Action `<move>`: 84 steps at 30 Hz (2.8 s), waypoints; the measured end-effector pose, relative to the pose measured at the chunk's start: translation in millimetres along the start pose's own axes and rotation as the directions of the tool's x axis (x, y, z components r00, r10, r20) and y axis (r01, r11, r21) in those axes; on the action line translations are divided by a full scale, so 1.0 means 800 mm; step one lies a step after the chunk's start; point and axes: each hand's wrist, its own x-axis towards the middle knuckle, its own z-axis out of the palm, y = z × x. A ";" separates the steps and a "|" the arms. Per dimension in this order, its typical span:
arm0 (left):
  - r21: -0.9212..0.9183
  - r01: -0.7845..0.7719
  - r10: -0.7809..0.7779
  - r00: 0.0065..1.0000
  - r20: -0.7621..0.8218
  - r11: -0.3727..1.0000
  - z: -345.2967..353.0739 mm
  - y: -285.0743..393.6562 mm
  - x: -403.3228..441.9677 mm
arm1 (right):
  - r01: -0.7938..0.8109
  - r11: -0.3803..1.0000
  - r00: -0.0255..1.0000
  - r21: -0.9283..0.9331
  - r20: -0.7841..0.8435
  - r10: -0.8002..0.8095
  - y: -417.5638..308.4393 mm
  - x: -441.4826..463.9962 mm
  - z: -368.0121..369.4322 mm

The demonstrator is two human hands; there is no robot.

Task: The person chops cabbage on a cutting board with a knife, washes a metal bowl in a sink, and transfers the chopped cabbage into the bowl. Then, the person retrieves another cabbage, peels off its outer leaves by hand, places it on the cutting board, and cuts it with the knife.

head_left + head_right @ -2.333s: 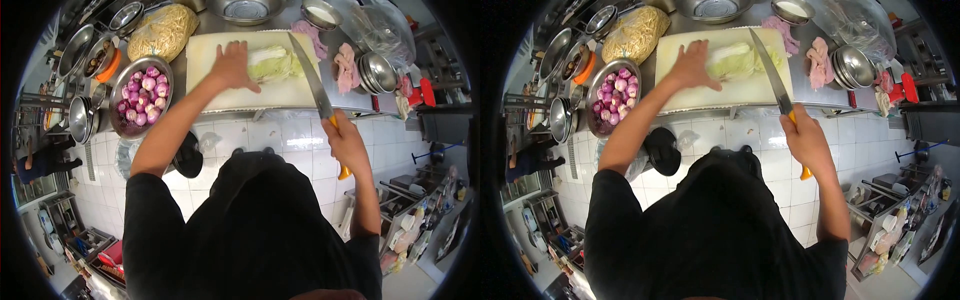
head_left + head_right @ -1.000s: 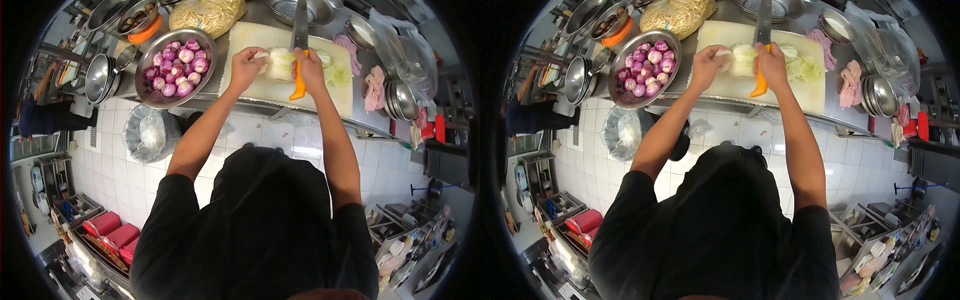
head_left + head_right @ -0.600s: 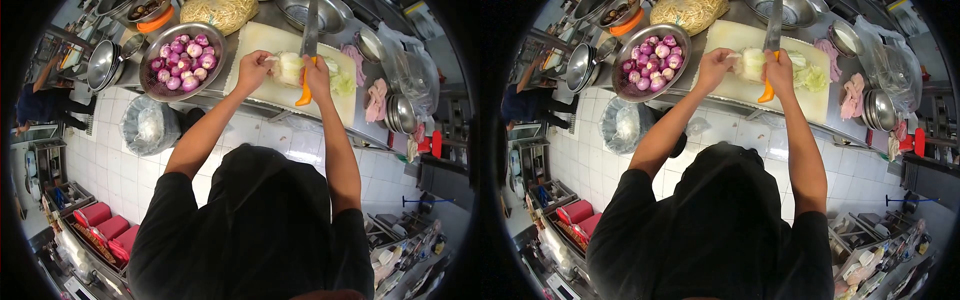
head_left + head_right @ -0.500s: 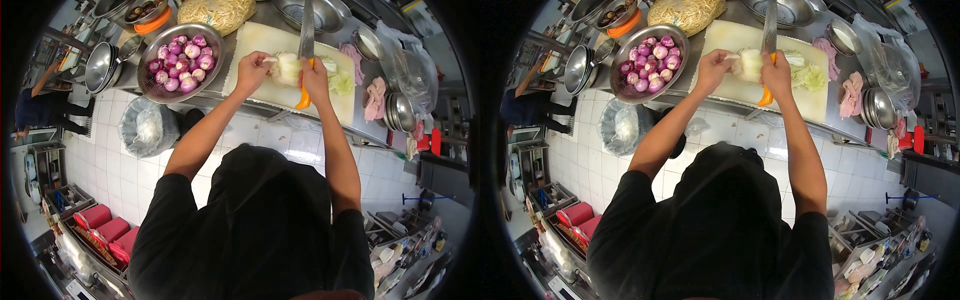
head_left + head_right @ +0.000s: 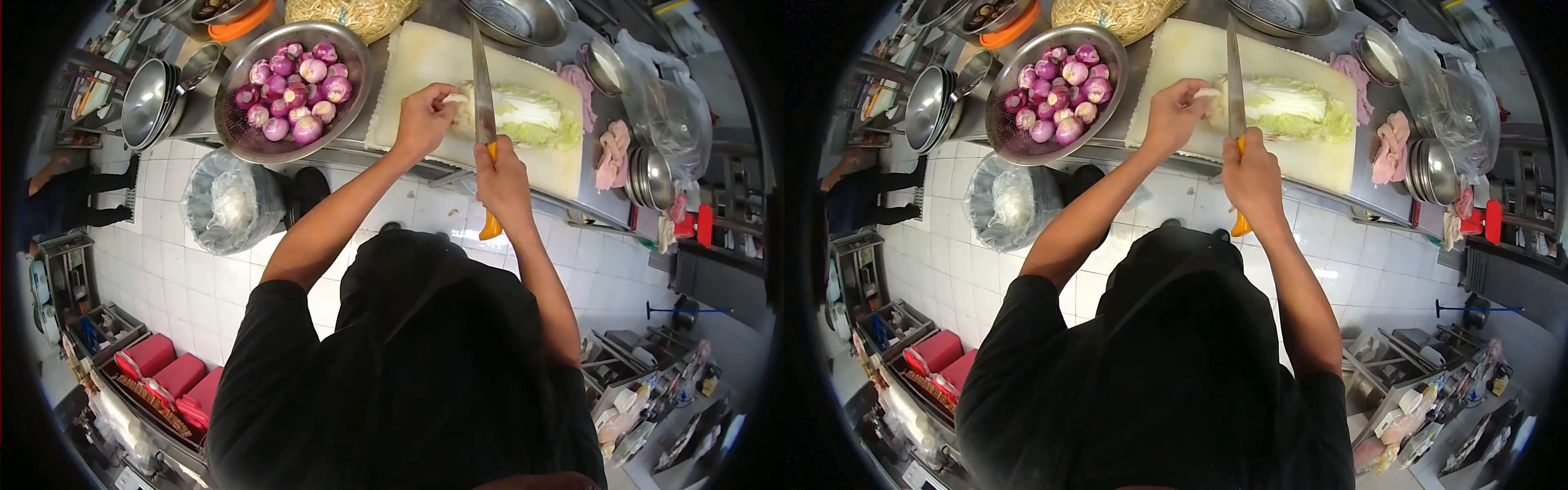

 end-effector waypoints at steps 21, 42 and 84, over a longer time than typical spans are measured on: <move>0.125 -0.015 -0.003 0.990 0.142 0.992 -0.019 -0.002 -0.018 | 0.176 0.936 0.969 -0.306 -0.116 -0.220 -0.014 0.019 0.042; 0.514 -0.777 0.510 0.627 0.589 0.362 0.082 -0.035 0.180 | 0.108 0.937 0.984 -0.332 -0.100 -0.149 0.054 0.029 0.095; 0.925 -0.060 0.340 0.937 -0.077 0.376 -0.247 0.040 -0.224 | -0.061 0.953 0.918 0.297 -0.358 0.171 0.106 -0.109 -0.111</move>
